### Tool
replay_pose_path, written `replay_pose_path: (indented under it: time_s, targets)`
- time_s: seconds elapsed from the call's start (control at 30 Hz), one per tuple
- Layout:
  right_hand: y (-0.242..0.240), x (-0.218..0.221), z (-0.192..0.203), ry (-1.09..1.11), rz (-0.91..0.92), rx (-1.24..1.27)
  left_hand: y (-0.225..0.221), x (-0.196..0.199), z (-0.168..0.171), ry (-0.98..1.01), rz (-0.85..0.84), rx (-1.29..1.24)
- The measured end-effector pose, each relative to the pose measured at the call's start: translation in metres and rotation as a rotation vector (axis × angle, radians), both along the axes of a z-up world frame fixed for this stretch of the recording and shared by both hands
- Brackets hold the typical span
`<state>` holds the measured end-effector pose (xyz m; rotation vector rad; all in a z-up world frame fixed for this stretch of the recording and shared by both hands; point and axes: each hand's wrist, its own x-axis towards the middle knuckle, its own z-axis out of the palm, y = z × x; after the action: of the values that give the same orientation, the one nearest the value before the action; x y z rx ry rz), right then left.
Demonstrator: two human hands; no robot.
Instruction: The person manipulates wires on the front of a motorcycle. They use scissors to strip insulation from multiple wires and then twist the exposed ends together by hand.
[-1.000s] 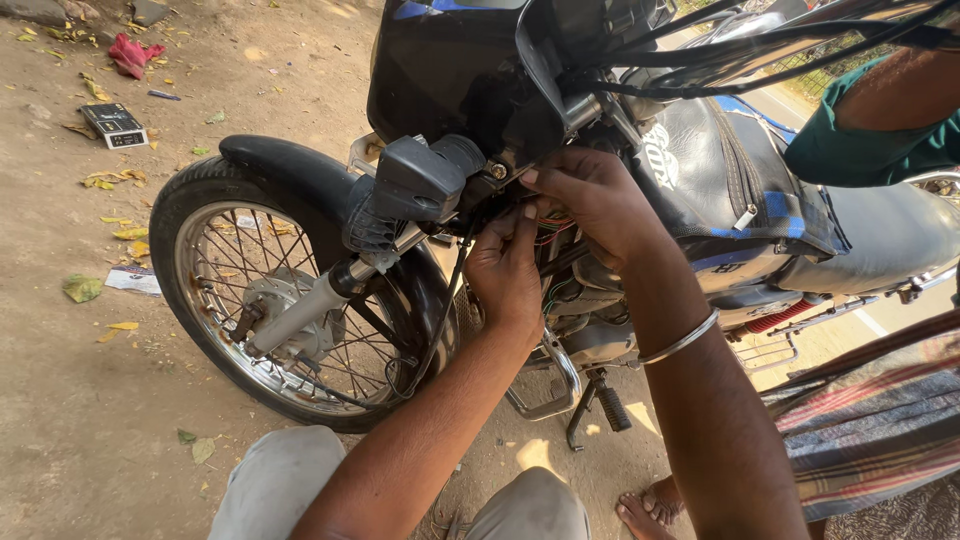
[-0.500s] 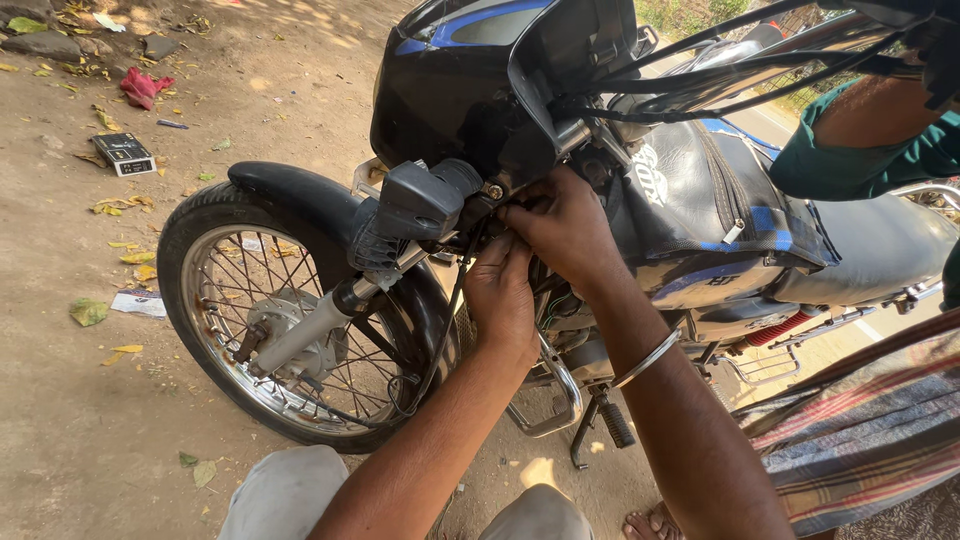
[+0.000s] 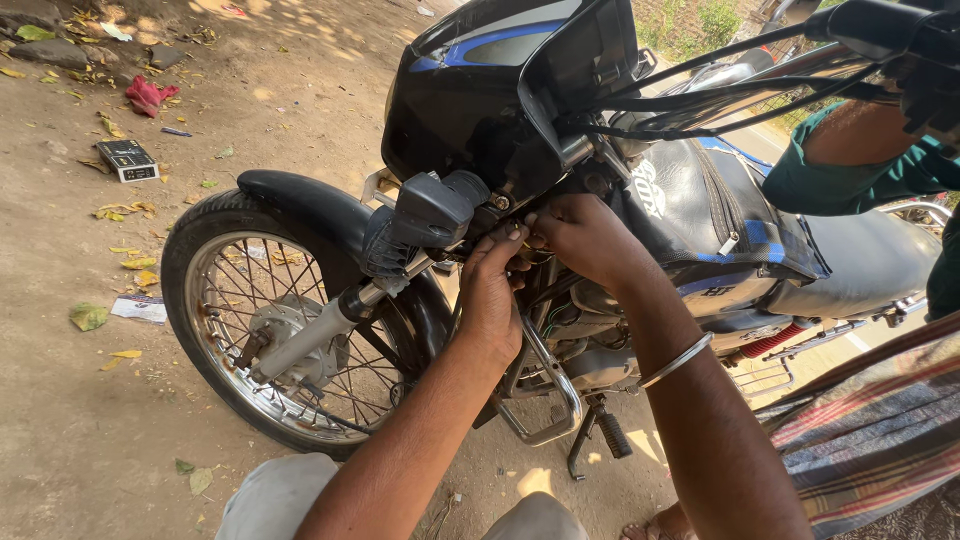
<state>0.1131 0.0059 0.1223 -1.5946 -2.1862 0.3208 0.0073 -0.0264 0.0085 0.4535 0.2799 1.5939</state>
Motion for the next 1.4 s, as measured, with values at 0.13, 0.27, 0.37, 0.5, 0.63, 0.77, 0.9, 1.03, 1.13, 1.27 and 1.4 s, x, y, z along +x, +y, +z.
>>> replay_pose_path:
  time_s: [0.13,0.27,0.37,0.5,0.63,0.77,0.9,1.03,1.13,1.27,1.4]
  targets:
    - [0.004,0.006,-0.001,0.284,0.043,-0.031,0.001,0.0,0.003,0.052,-0.035,-0.016]
    - [-0.001,0.004,0.0,0.192,-0.051,0.101,0.006,0.0,-0.006,0.078,-0.026,-0.014]
    - [-0.006,0.007,0.003,0.144,0.038,0.161,0.014,-0.003,-0.005,0.056,-0.05,0.019]
    - [-0.014,0.01,0.004,0.143,0.142,0.175,0.029,-0.004,0.005,0.135,-0.07,-0.099]
    - [-0.018,0.008,0.01,-0.011,0.171,0.304,0.041,-0.003,0.005,0.058,-0.107,-0.152]
    - [-0.029,0.003,0.011,-0.212,0.186,0.474,0.048,-0.002,0.004,-0.026,-0.148,-0.178]
    - [-0.048,0.003,0.01,-0.115,0.272,0.462,0.05,0.001,0.0,-0.025,-0.1,-0.125]
    - [-0.057,-0.002,0.01,-0.048,0.141,0.399,0.056,0.001,-0.011,-0.009,-0.11,-0.039]
    - [-0.045,-0.015,0.011,-0.315,-0.13,0.322,0.064,0.003,-0.024,-0.049,-0.174,0.05]
    - [-0.037,-0.018,0.007,-0.299,-0.065,0.443,0.072,-0.001,-0.028,-0.053,-0.274,0.033]
    - [-0.024,-0.023,-0.004,-0.418,-0.01,0.546,0.08,-0.003,-0.024,-0.102,-0.354,0.022]
